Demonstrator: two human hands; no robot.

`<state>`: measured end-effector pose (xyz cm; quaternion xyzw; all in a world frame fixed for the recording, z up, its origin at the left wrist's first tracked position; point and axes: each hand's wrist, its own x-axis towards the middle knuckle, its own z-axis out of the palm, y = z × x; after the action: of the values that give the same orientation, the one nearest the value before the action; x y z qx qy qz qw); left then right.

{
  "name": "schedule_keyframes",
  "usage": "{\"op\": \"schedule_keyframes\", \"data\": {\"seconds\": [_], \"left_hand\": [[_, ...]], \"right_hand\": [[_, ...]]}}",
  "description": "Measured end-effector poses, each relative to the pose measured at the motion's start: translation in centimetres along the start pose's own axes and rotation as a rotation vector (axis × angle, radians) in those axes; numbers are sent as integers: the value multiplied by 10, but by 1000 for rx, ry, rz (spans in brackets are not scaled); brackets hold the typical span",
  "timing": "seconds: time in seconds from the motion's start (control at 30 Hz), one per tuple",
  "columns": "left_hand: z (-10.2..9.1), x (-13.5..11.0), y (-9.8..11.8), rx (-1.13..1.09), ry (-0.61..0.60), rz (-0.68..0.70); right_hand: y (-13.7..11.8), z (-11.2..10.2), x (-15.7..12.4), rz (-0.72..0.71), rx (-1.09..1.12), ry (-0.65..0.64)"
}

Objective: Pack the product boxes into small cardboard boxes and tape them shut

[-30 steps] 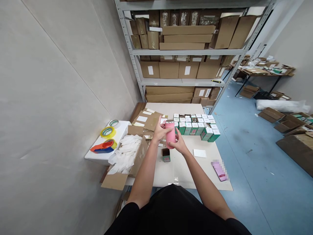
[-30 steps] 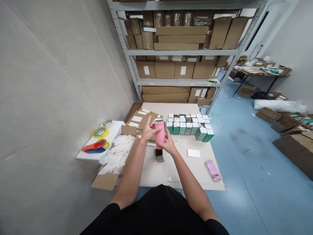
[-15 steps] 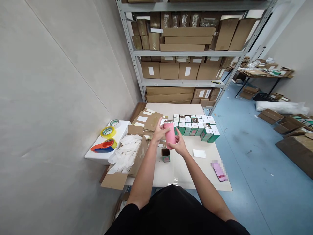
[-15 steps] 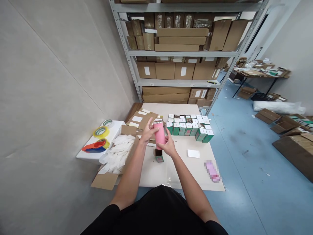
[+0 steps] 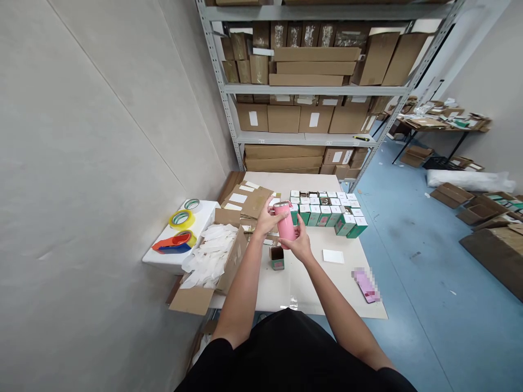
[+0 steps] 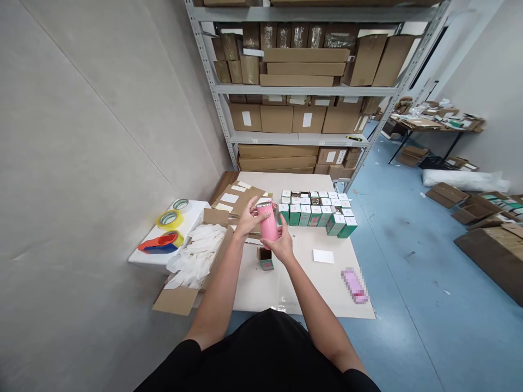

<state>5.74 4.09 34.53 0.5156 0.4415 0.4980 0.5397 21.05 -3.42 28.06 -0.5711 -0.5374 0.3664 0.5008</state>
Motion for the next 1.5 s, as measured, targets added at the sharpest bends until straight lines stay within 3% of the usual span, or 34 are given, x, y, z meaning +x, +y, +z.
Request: {"op": "schedule_keyframes", "data": {"seconds": [0.17,0.33,0.53,0.7,0.9,1.1,1.2,1.37,1.5], "left_hand": [[-4,-2,-1,-70,-105,26],[-6,-1,-10,-40,-80,25],[-9,-5,-9,-109,-103,11],[-8,-10,-5,-67,-111,-13],[-12,-11,-15,-84,-133,-8],[-26,-13,-22,26,-265,-6],[-32,-14,-27,56,-275,2],[-39,-17,-57,143,-185,40],[-47,-21,-85,318,-22,79]], "right_hand": [[0,-2,-2,-16,71,-130],[-2,1,-4,-8,2,-11],[-3,0,-6,-12,35,-167],[-5,4,-9,28,-47,-62],[-1,8,-5,2,12,-155],[23,15,-4,75,-50,-120],[39,23,-8,89,-47,-142],[73,36,-10,112,-87,-163],[107,36,-9,207,-258,-179]]}}
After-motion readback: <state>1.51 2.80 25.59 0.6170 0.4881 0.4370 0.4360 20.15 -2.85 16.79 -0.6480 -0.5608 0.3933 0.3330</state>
